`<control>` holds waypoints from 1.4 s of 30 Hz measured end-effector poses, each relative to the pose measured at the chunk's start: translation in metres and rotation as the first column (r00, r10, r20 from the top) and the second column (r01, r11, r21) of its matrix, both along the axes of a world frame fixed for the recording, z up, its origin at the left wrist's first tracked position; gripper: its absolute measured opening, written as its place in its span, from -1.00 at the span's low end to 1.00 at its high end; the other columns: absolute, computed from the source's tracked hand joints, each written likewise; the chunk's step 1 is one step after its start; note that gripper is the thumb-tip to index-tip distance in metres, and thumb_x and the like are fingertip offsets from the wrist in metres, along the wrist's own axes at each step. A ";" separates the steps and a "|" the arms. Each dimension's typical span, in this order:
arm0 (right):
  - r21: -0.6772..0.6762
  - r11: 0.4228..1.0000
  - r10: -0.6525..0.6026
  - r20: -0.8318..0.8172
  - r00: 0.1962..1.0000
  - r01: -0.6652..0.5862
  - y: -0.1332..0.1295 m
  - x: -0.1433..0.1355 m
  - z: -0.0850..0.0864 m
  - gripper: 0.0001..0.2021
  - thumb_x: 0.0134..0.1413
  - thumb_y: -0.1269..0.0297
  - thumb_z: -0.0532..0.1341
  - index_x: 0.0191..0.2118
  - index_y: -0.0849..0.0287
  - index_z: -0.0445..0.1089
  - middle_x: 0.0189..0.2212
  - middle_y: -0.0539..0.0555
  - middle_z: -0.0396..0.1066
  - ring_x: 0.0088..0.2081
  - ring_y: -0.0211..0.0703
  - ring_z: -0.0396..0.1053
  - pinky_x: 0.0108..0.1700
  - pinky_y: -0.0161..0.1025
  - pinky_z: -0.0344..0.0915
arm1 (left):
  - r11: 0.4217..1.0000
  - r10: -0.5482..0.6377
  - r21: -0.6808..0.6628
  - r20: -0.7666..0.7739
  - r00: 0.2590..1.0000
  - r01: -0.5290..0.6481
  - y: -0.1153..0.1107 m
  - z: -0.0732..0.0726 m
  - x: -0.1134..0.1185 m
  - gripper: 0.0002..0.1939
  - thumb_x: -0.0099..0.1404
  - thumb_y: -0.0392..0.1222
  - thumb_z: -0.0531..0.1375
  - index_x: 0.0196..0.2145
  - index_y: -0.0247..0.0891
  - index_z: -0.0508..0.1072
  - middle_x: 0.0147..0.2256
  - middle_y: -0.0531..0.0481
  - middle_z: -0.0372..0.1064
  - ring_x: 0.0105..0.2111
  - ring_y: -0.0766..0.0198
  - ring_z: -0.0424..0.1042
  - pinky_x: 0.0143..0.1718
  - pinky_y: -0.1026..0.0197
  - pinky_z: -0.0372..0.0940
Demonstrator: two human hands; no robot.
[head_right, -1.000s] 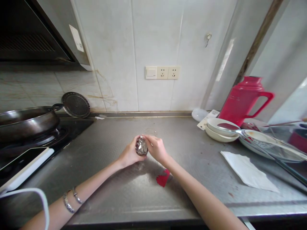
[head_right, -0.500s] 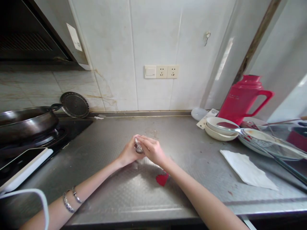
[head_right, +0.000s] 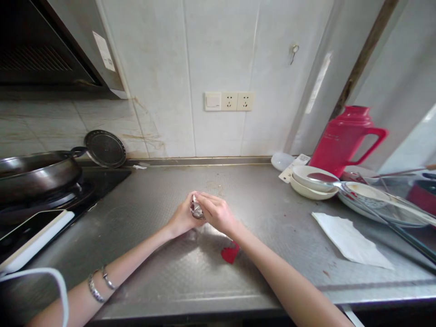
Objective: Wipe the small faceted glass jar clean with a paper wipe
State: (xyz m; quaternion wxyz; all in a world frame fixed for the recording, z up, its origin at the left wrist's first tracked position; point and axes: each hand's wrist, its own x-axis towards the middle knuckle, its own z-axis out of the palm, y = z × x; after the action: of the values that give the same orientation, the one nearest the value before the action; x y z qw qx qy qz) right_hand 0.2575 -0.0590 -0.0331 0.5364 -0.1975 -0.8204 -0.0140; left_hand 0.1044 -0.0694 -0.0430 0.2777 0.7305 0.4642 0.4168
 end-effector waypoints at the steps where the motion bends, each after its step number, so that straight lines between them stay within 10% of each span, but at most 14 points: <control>1: -0.039 0.999 -0.020 -0.021 1.000 0.019 0.001 0.001 0.000 -0.73 0.24 0.40 0.07 -0.04 0.16 0.45 -0.12 0.15 0.52 -0.08 -0.12 0.49 -0.04 -0.23 0.44 | 1.000 0.013 -0.012 0.000 1.000 -0.013 0.000 -0.001 0.000 -0.21 -0.13 -0.18 0.38 0.04 -0.26 0.15 -0.23 -0.04 0.43 -0.33 0.20 0.45 -0.30 0.20 0.32; 7: -0.323 0.932 -0.215 -0.127 0.968 0.165 0.006 0.002 0.000 -0.77 0.23 0.32 0.10 -0.24 0.15 0.53 -0.36 0.06 0.58 -0.42 -0.17 0.54 -0.38 -0.35 0.46 | 0.999 0.001 -0.032 0.043 0.999 0.000 0.001 -0.002 0.000 -0.14 -0.18 -0.22 0.41 0.07 -0.26 0.15 -0.16 -0.07 0.43 -0.26 0.18 0.47 -0.22 0.18 0.34; 15: -0.059 0.998 -0.002 -0.065 0.998 -0.002 -0.003 -0.002 0.001 -0.73 0.23 0.39 0.08 -0.04 0.15 0.45 -0.10 0.14 0.51 -0.05 -0.11 0.47 0.02 -0.18 0.41 | 1.000 -0.028 -0.007 0.130 0.991 0.029 0.004 -0.005 0.000 -0.20 -0.14 -0.18 0.40 0.03 -0.24 0.15 -0.16 -0.08 0.44 -0.25 0.18 0.47 -0.21 0.17 0.35; 23: -0.400 0.906 -0.244 -0.226 0.943 0.139 0.008 0.000 -0.003 -0.74 0.23 0.24 0.11 -0.27 0.19 0.54 -0.41 0.07 0.58 -0.45 -0.18 0.52 -0.44 -0.36 0.41 | 0.998 -0.054 -0.032 0.192 0.980 0.061 0.004 -0.006 -0.001 -0.14 -0.17 -0.22 0.43 0.06 -0.26 0.14 -0.09 -0.14 0.40 -0.16 0.14 0.44 -0.12 0.14 0.33; 33: 0.052 0.998 0.021 -0.054 0.998 -0.018 -0.004 -0.001 0.003 -0.71 0.23 0.43 0.08 -0.01 0.13 0.43 -0.14 0.12 0.53 -0.03 -0.12 0.46 0.06 -0.18 0.39 | 0.999 -0.031 -0.020 0.178 0.984 0.035 0.001 -0.002 0.002 -0.21 -0.15 -0.18 0.41 0.02 -0.25 0.17 -0.11 -0.12 0.43 -0.16 0.13 0.45 -0.12 0.13 0.34; 42: -0.408 0.906 -0.229 -0.245 0.942 0.114 0.007 -0.001 -0.002 -0.73 0.24 0.23 0.09 -0.22 0.16 0.54 -0.34 0.08 0.58 -0.36 -0.13 0.54 -0.33 -0.30 0.48 | 0.999 -0.023 -0.041 0.164 0.986 0.030 0.001 0.001 0.002 -0.15 -0.19 -0.20 0.44 0.05 -0.26 0.17 -0.15 -0.11 0.44 -0.18 0.13 0.47 -0.13 0.14 0.34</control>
State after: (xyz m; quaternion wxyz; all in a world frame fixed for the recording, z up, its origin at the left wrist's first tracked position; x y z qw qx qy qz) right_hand 0.2568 -0.0517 -0.0353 0.5964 -0.3718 -0.6994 0.1301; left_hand 0.1059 -0.0683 -0.0424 0.3363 0.6938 0.4390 0.4614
